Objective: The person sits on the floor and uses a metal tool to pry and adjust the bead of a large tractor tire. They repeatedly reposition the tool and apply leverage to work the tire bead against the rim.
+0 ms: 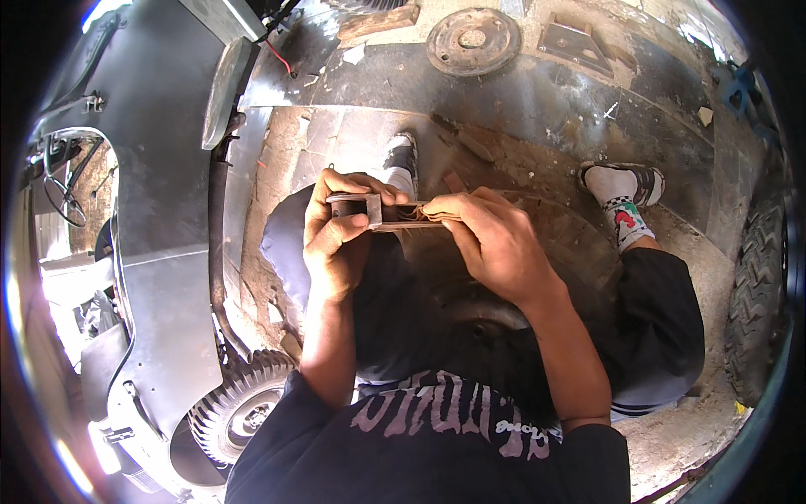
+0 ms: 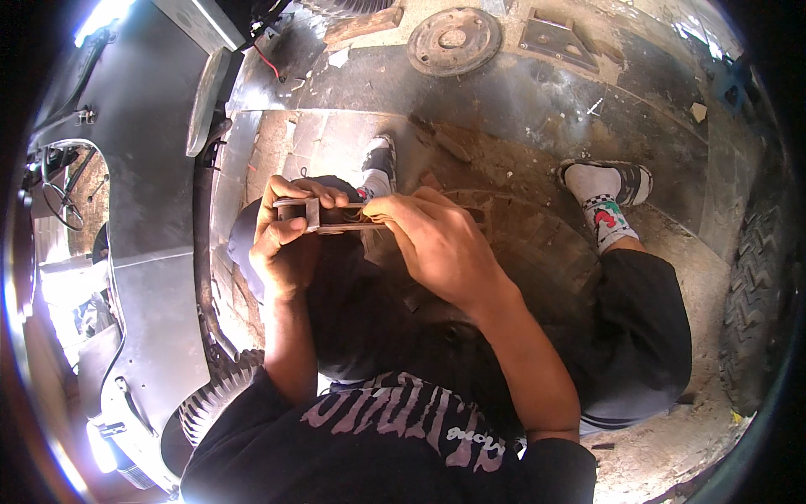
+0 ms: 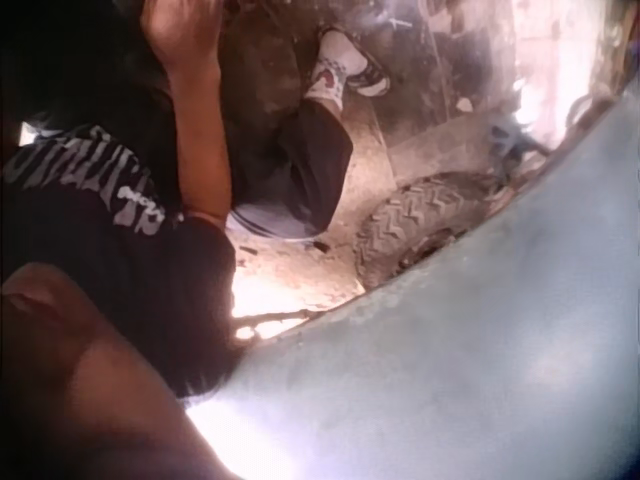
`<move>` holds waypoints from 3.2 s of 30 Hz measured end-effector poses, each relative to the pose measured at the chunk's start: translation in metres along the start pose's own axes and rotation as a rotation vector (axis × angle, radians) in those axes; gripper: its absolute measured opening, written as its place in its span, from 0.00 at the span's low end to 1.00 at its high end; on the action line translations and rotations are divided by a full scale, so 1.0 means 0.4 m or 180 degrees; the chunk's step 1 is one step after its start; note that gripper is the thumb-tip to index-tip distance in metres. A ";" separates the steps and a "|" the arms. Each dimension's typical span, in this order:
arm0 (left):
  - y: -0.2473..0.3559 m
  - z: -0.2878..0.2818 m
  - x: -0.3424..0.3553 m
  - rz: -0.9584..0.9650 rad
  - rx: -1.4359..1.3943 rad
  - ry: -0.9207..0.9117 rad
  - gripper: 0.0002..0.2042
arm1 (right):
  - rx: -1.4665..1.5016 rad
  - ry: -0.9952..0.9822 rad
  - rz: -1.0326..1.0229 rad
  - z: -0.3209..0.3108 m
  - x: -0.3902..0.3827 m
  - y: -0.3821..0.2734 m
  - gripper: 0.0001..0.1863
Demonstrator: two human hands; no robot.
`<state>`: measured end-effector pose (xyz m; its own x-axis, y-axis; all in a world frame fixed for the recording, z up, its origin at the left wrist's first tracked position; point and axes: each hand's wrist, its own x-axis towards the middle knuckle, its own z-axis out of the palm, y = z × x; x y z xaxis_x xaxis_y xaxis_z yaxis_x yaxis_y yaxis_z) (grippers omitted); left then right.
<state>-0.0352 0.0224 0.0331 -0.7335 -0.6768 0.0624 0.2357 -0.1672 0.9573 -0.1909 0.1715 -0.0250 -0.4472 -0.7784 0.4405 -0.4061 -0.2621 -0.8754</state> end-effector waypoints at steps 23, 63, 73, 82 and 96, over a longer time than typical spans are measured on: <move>-0.006 -0.005 0.009 0.0079 0.0161 0.0142 0.14 | -0.0720 -0.0277 0.0066 -0.116 -0.045 0.100 0.19; -0.011 -0.035 -0.030 0.0255 0.2050 0.0559 0.23 | -0.0227 0.0056 0.2294 -0.166 -0.132 0.195 0.28; -0.035 0.057 -0.002 0.1078 0.2974 0.1262 0.08 | 0.0843 0.1313 0.2399 -0.101 -0.147 0.311 0.30; 0.101 0.158 0.061 0.0405 0.4518 0.0445 0.22 | 0.0920 0.1780 0.1973 -0.040 -0.128 0.284 0.19; 0.017 0.068 0.105 0.0816 0.1682 -0.0401 0.10 | 0.1362 0.1791 0.1277 0.149 0.026 0.082 0.09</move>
<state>-0.0818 0.0126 0.0499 -0.7726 -0.5529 0.3120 0.0899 0.3911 0.9159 -0.1614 0.1210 -0.0611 -0.8739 -0.4859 0.0113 0.1591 -0.3079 -0.9380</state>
